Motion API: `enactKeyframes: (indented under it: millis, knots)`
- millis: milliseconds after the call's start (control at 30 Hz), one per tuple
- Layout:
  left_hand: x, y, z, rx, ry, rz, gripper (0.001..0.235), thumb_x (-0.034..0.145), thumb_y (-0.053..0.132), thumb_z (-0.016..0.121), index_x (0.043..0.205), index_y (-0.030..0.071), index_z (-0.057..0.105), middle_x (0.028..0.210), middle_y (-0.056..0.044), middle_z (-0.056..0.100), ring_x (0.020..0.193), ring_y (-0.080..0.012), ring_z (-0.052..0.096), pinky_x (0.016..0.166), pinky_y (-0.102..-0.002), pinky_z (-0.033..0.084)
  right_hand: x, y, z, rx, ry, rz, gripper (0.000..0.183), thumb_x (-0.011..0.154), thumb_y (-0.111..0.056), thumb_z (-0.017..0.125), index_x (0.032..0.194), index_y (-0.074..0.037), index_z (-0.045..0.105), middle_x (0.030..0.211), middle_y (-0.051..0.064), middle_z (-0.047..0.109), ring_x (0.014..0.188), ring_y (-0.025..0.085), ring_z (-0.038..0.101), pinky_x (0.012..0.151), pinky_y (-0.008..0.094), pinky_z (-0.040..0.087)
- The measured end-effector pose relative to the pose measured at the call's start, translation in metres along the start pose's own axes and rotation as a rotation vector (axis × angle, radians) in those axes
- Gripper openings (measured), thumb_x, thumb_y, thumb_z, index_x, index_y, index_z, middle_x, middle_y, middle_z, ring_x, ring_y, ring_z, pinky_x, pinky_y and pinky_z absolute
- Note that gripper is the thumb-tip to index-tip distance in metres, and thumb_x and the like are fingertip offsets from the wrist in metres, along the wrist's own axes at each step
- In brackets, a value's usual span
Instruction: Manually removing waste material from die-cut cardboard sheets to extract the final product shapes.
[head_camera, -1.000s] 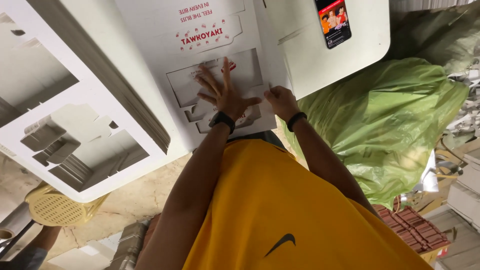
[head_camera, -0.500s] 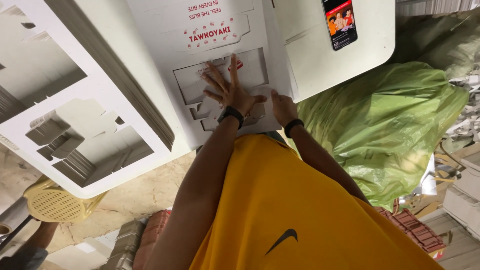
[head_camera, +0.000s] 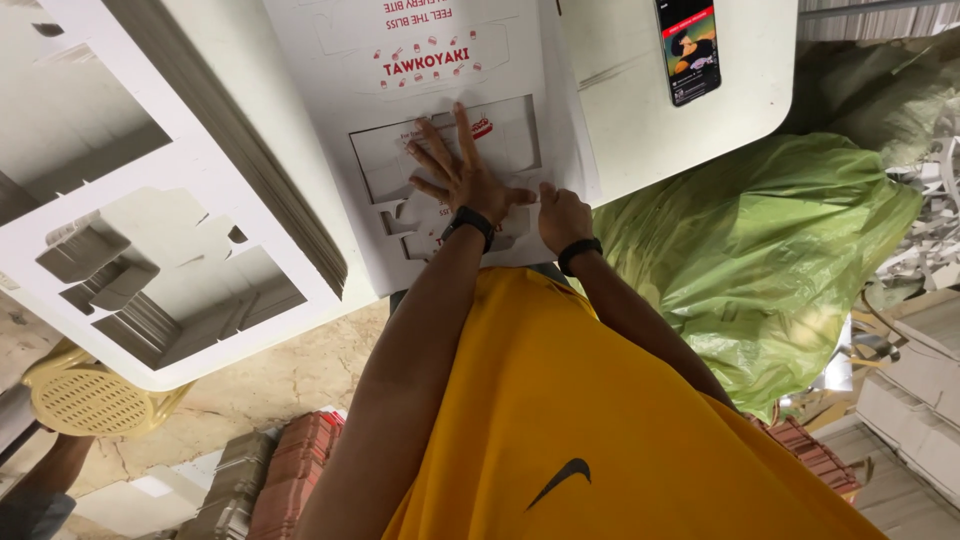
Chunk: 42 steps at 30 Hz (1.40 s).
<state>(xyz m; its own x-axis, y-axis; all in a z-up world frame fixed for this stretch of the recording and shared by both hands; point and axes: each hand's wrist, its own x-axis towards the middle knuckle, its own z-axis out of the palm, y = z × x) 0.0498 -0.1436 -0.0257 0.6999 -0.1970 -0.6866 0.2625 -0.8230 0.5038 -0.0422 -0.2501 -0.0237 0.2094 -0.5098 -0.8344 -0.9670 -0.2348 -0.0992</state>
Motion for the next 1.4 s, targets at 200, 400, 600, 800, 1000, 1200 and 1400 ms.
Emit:
enactKeyframes:
  millis: [200,400,600,800,1000,1200,1400]
  knots:
    - [-0.006,0.009,-0.006,0.008,0.0,-0.019,0.166,0.057,0.037,0.11,0.165,0.036,-0.016,0.164,-0.019,-0.037,0.148,-0.0498,-0.035,0.113,-0.074,-0.021,0.027,0.032,0.0,0.006,-0.094,-0.122,0.067,0.094,-0.061,0.053,0.117,0.0,0.065,0.116,0.03,0.068,0.124,0.052,0.058,0.106,0.06,0.045]
    - [-0.002,0.008,-0.005,0.108,-0.043,-0.036,0.17,0.055,0.048,0.11,0.163,0.037,-0.021,0.163,-0.021,-0.038,0.148,-0.0505,-0.034,0.113,-0.077,-0.017,-0.009,-0.007,-0.01,-0.068,-0.087,0.016,0.065,0.095,-0.063,0.052,0.123,-0.006,0.065,0.12,0.025,0.069,0.125,0.045,0.061,0.103,0.054,0.049]
    - [0.011,0.004,0.008,0.272,-0.078,-0.115,0.171,0.062,0.053,0.112,0.157,0.034,-0.029,0.158,-0.021,-0.045,0.146,-0.05,-0.04,0.113,-0.08,-0.013,-0.019,-0.019,-0.037,0.298,-0.295,0.092,0.033,0.091,-0.035,0.065,0.101,-0.004,0.062,0.083,0.008,0.063,0.069,0.022,0.065,0.052,0.032,0.053]
    - [0.006,-0.022,-0.01,0.113,-0.19,0.147,0.143,0.072,0.015,0.09,0.162,0.039,-0.019,0.153,-0.021,-0.053,0.14,-0.0519,-0.048,0.108,-0.083,-0.014,-0.046,-0.031,-0.048,0.261,-0.296,0.083,0.046,0.077,-0.038,0.07,0.115,-0.013,0.076,0.105,0.001,0.073,0.097,0.022,0.065,0.077,0.033,0.049]
    - [-0.014,-0.012,-0.008,0.423,-0.154,0.147,0.152,0.061,0.051,0.098,0.165,0.044,-0.012,0.163,-0.023,-0.035,0.147,-0.0586,-0.027,0.114,-0.078,-0.012,0.01,0.021,0.0,0.253,-0.181,0.001,0.055,0.076,-0.043,0.083,0.118,-0.008,0.075,0.102,0.017,0.075,0.099,0.036,0.074,0.077,0.047,0.063]
    - [-0.002,-0.015,-0.004,0.437,-0.238,0.117,0.159,0.057,0.053,0.101,0.162,0.045,-0.018,0.161,-0.023,-0.038,0.145,-0.0598,-0.029,0.113,-0.08,-0.01,0.01,0.01,0.004,0.878,-0.4,0.348,0.053,0.078,-0.044,0.082,0.111,-0.006,0.068,0.087,0.008,0.068,0.081,0.029,0.071,0.066,0.04,0.061]
    - [-0.01,0.009,-0.016,0.513,-0.257,0.016,0.15,0.069,0.038,0.097,0.161,0.045,-0.022,0.161,-0.024,-0.037,0.146,-0.0577,-0.028,0.116,-0.076,-0.01,0.011,0.0,0.006,0.965,-0.435,0.468,0.049,0.084,-0.039,0.079,0.116,-0.004,0.071,0.099,0.012,0.072,0.093,0.032,0.069,0.08,0.044,0.057]
